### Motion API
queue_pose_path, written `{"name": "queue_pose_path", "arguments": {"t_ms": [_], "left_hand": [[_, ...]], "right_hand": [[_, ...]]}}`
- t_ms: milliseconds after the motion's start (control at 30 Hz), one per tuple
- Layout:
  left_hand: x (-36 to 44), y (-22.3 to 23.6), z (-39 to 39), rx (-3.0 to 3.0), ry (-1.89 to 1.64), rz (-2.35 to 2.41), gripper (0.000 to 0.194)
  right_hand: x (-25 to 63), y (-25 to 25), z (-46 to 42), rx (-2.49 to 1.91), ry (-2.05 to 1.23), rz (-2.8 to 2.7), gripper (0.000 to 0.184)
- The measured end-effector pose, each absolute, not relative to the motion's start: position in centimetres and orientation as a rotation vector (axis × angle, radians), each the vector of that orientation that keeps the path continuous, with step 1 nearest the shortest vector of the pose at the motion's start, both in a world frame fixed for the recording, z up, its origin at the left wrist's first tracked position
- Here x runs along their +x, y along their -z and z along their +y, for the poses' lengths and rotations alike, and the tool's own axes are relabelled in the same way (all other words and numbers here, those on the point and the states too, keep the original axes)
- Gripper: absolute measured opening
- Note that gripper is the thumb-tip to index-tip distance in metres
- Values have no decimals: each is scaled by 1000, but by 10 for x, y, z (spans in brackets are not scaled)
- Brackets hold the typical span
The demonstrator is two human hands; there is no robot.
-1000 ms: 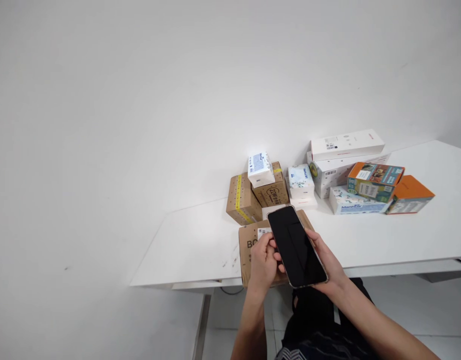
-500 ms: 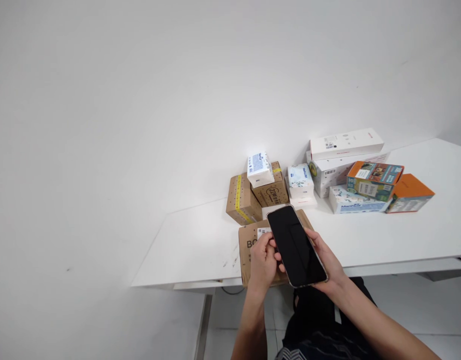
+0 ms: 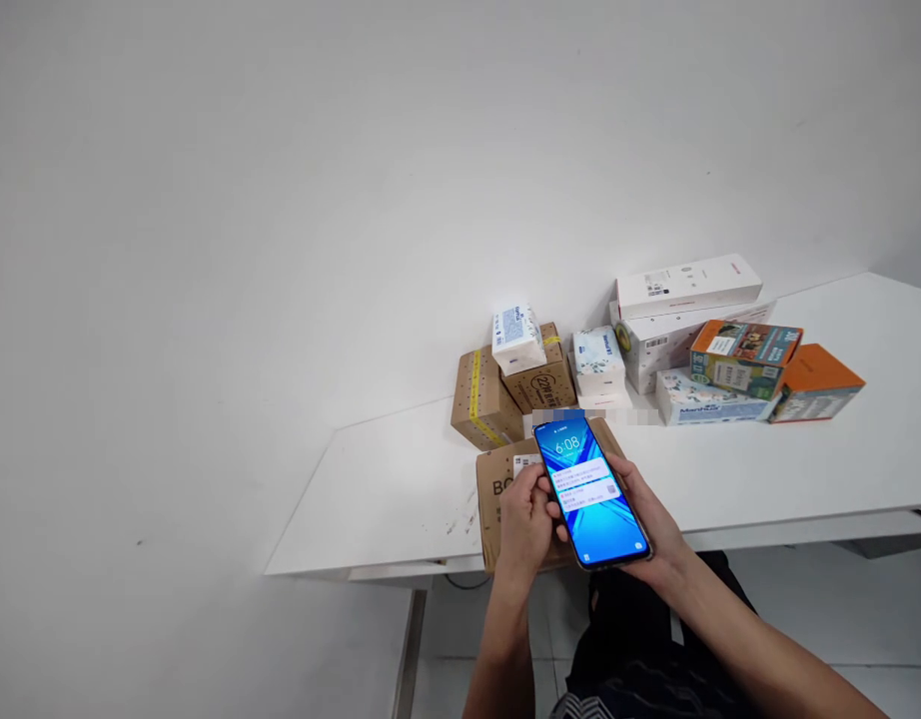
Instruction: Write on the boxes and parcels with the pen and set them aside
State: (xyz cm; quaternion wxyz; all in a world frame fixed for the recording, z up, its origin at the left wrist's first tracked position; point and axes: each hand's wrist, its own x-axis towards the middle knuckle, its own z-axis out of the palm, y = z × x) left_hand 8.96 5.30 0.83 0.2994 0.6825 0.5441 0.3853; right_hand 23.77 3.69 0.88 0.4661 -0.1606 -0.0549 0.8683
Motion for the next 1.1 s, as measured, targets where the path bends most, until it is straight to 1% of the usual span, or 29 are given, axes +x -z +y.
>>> {"name": "queue_pose_path", "arguments": {"t_ms": [467, 667, 767, 867, 933, 1100], "left_hand": [[90, -10, 52, 1932, -1013, 1449, 29], [102, -18, 46, 2157, -898, 1402, 29], [119, -22, 38, 2339, -739, 1354, 30], [141, -19, 28, 2561, -554, 1313, 49], [152, -15, 22, 2670, -482, 1340, 57], [145, -5, 1, 2757, -379, 1494, 51]], "right_hand": [[246, -16, 34, -377, -2112, -189, 46], [284, -22, 26, -525, -1923, -222, 46], [309, -18, 20, -689, -1751, -272, 49], [333, -1, 17, -987, -1474, -412, 52], [347, 16, 17, -1227, -1232, -564, 51], [365, 65, 18, -1785, -676, -1056, 55]]}}
